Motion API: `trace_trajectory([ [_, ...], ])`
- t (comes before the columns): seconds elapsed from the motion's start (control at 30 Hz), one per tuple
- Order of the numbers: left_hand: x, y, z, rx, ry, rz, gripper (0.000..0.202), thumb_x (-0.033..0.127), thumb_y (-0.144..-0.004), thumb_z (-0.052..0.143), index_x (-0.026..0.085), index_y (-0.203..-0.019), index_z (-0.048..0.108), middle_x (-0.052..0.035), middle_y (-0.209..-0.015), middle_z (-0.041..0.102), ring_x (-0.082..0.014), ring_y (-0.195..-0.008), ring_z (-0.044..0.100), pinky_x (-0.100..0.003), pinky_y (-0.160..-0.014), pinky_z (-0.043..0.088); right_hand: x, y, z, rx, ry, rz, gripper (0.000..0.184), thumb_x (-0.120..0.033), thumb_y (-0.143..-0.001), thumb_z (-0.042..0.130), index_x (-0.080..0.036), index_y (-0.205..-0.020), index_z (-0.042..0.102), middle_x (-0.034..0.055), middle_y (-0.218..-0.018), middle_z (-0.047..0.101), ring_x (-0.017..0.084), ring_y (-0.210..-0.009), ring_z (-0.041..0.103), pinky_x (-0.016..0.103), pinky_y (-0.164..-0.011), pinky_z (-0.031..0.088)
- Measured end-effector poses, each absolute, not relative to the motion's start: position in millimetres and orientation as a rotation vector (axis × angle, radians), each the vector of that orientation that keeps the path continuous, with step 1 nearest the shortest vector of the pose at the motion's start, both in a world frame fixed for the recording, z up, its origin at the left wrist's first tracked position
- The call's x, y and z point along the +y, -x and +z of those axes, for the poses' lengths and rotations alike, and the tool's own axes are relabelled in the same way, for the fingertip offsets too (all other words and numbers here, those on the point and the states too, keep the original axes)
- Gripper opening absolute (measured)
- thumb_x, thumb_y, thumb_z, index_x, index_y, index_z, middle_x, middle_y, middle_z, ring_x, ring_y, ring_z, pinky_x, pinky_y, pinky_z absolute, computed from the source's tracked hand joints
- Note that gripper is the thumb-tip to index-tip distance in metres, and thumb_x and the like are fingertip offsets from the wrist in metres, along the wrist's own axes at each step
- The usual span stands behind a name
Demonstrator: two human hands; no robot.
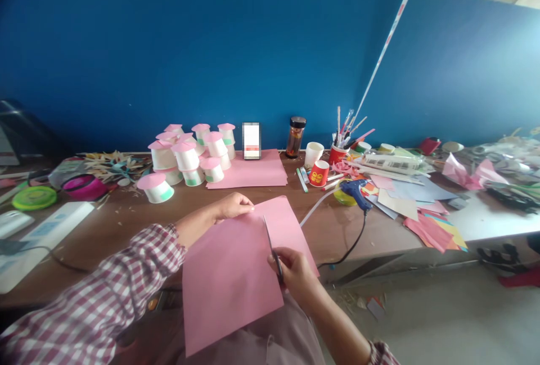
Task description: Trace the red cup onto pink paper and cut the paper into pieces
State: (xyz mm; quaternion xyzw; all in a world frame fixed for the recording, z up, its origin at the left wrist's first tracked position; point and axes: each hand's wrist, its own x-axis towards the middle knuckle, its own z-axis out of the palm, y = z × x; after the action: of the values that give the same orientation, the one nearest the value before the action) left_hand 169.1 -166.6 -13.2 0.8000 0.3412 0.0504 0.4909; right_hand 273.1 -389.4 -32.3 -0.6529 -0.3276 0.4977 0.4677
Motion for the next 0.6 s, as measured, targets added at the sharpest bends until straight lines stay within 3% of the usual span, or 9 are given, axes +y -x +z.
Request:
trace_trajectory([
  [0.2, -166.1, -168.9, -13.5, 0.832, -1.945, 0.118, 0.024, 0.034, -0.065, 0.060, 0.016, -0.076, 0.071, 0.0015, -0.062, 0.063, -0.0135, -0.061, 0.053, -0.023, -0.056, 0.039, -389.1, -274.2, -37.7, -0.782, 1.562, 1.241, 0.048, -0.060, -0.068, 0.064, -0.013, -0.081, 0.064, -0.0055, -0.050, 0.045, 0.007, -0.041, 0.040, 0.017, -0.036, 0.029],
  [0.4, -165.5, -168.7, -14.7, 0.835, -1.947, 0.110, 0.023, 0.034, -0.065, 0.059, 0.016, -0.074, 0.070, 0.0025, -0.059, 0.061, -0.0124, -0.057, 0.051, -0.023, -0.055, 0.038, -389.1, -274.8, -38.8, -0.816, 1.534, 1.226, 0.043, -0.057, -0.069, 0.065, -0.013, -0.069, 0.060, -0.0064, -0.049, 0.043, 0.005, -0.040, 0.039, 0.016, -0.036, 0.029],
  [0.6, -164.1, -168.0, -15.6, 0.833, -1.945, 0.120, 0.023, 0.034, -0.064, 0.059, 0.016, -0.073, 0.070, 0.0033, -0.059, 0.060, -0.0122, -0.057, 0.051, -0.022, -0.055, 0.037, -386.9, -276.3, -38.6, -0.841, 1.615, 1.217, 0.048, -0.058, -0.068, 0.064, -0.013, -0.085, 0.064, -0.0055, -0.051, 0.046, 0.006, -0.041, 0.041, 0.016, -0.035, 0.031],
])
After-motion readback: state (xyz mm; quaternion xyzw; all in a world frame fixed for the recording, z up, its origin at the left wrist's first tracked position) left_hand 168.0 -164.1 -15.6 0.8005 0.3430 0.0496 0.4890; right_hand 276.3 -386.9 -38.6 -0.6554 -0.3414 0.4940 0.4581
